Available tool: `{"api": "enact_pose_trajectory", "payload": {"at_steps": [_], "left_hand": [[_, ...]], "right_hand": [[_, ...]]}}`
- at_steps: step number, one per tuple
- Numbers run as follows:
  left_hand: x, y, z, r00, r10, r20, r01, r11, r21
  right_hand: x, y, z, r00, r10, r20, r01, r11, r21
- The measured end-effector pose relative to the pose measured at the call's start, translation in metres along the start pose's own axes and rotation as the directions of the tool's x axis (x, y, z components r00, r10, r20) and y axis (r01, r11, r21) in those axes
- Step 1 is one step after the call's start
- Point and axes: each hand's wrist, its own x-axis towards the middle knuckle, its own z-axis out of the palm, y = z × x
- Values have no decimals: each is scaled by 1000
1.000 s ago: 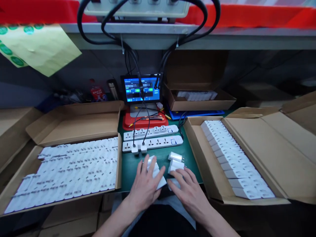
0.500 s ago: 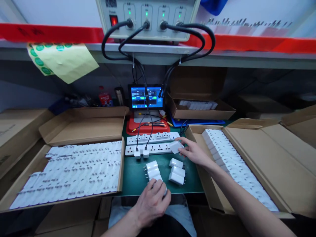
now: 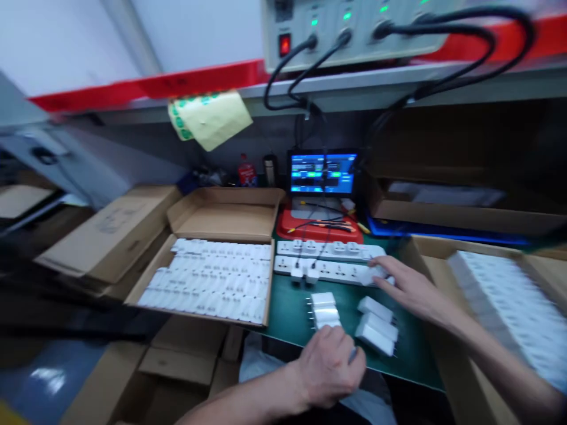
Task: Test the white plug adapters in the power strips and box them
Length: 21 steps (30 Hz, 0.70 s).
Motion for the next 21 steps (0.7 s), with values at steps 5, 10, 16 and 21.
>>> {"api": "enact_pose_trajectory", "payload": {"at_steps": [5,10,16,21], "left_hand": [[-9,-9,-4,971,-239,20,220,853,-473],[-15,-34,-30,783,-605,143,308,178,-935],[2,-64,-53,674,-617,407,201,-377,-904],[14,-85,-59,721,-603,342,252,-232,-940]], "right_hand": [[6,23,7,985,-123,120,128,991,-36],[8,-7,-7,966,-119,231,138,988,-66],[20,-21,-4,963,-95,254,132,982,-135],[21,-22,13,971,-61,231,111,971,-210]]}}
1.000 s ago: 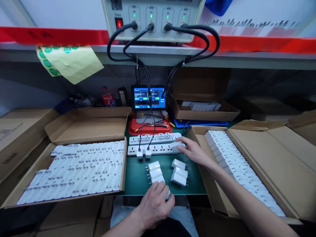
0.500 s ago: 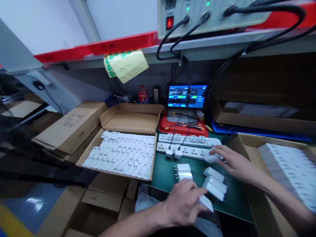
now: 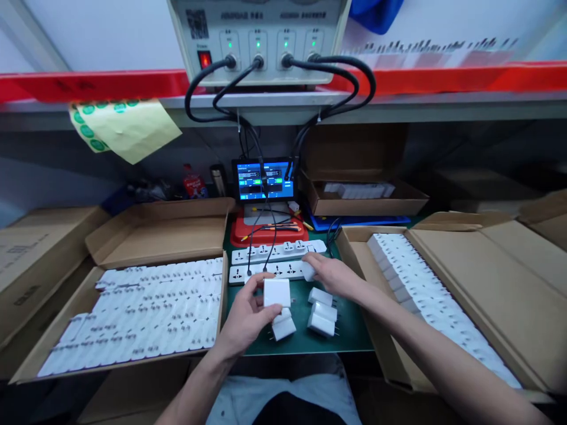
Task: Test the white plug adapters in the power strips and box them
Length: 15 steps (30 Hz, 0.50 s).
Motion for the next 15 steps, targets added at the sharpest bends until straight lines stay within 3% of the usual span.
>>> {"api": "enact_pose_trajectory", "payload": {"at_steps": [3,6,8,10,12,15], "left_hand": [[18,6,-5,994,98,58,-111,950,292],[37,11,-3,955,251,155,-292,732,615],[49,14,2,933,269,238,-354,577,736],[59,16,9,926,244,290,-375,482,792],[68,20,15,920,240,311,-390,458,799],[77,27,19,919,278,278,-388,523,759]], "right_hand": [[2,0,7,999,24,-25,-24,1000,2],[3,1,10,999,28,-34,-28,999,18],[3,0,13,999,21,-37,-20,1000,19],[2,-1,17,999,7,-47,-6,1000,18],[1,-3,21,998,-5,-67,7,999,33],[0,-3,24,995,-17,-98,24,997,72]]}}
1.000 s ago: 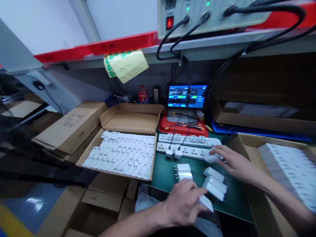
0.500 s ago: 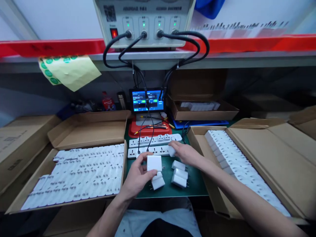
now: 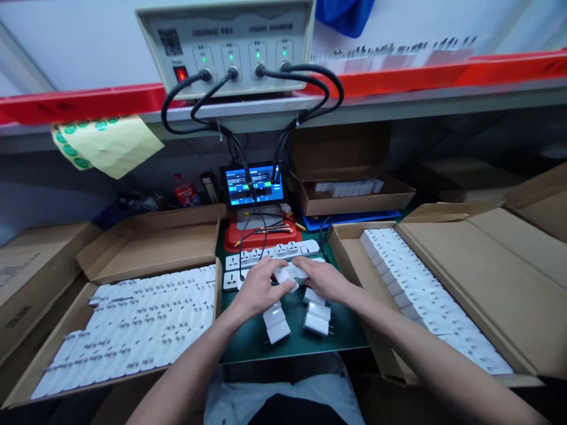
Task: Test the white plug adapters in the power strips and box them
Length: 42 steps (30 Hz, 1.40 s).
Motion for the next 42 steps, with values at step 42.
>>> {"api": "enact_pose_trajectory", "payload": {"at_steps": [42], "left_hand": [[36,-13,46,926,-245,288,54,840,540]], "right_hand": [[-12,3,1,999,10,-31,-13,997,-81]]}}
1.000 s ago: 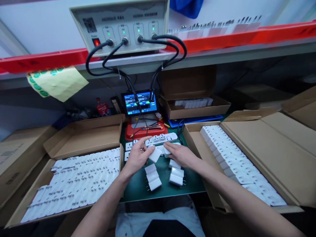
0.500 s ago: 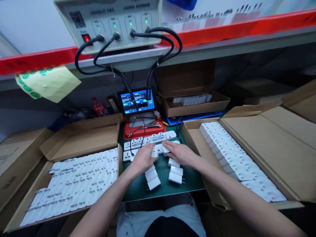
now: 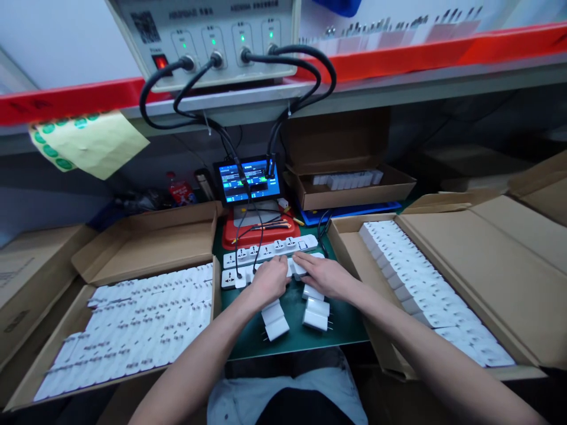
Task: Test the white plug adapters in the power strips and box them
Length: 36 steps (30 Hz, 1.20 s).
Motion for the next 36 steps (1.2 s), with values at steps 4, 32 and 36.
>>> {"api": "enact_pose_trajectory", "payload": {"at_steps": [4,32,36], "left_hand": [[-12,0,5,998,34,-46,-36,999,-40],[-72,-106,-1,889,-85,-449,-94,928,-360],[-71,-103,0,883,-99,-459,-61,945,-321]], "right_hand": [[2,-1,-13,1000,-22,-6,22,1000,-10],[93,-74,9,987,61,-152,-19,965,260],[67,-27,-30,986,117,-118,-71,939,338]]}}
